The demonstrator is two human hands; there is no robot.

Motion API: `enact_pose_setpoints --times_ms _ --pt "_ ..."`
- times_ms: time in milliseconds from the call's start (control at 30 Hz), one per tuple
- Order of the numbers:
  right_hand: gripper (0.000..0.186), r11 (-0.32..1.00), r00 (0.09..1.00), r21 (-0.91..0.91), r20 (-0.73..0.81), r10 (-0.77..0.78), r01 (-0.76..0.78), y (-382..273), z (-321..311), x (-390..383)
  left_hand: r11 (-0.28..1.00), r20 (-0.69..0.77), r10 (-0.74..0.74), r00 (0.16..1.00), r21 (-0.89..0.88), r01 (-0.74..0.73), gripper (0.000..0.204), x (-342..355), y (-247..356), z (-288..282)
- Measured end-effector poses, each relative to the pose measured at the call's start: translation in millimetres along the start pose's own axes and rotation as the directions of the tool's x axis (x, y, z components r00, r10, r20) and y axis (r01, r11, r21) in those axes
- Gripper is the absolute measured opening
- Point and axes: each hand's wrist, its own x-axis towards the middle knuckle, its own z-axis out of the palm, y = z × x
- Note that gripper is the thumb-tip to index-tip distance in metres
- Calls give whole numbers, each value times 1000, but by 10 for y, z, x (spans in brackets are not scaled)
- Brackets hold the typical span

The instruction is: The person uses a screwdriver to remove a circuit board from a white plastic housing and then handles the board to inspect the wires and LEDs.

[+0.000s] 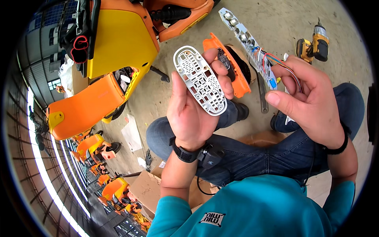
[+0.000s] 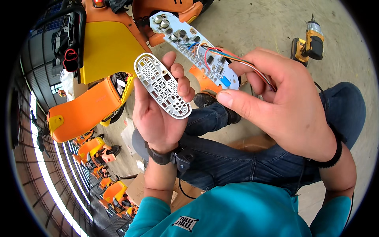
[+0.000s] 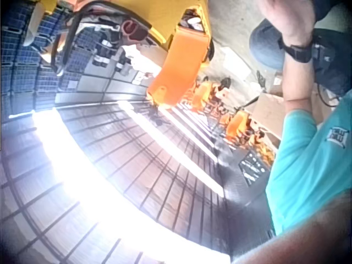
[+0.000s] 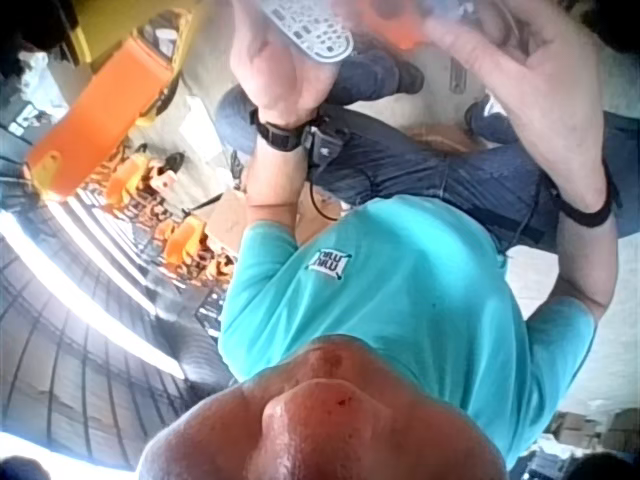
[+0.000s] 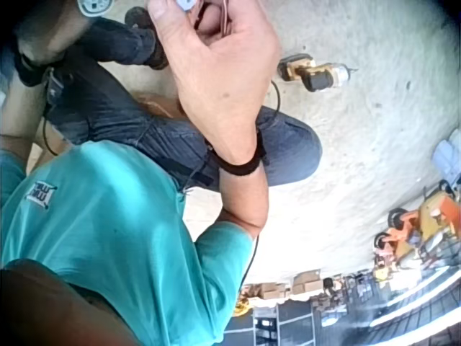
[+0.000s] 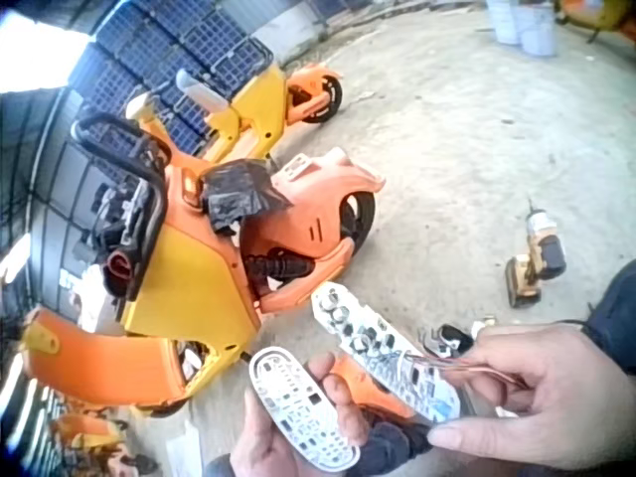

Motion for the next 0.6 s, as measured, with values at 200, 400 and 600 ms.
enact_pose_setpoints --times_ms 200,400,600 --pt "36 998 1000 -54 18 18 -17 -19 0 8 1000 -1 6 1000 11 -6 65 -7 -6 15" --pt "37 999 999 -17 19 34 -33 -20 17 11 998 22 -3 1000 65 2 60 -5 17 5" --pt "38 997 993 35 93 65 -69 -17 -25 12 997 24 6 1000 73 -8 59 -10 13 2"
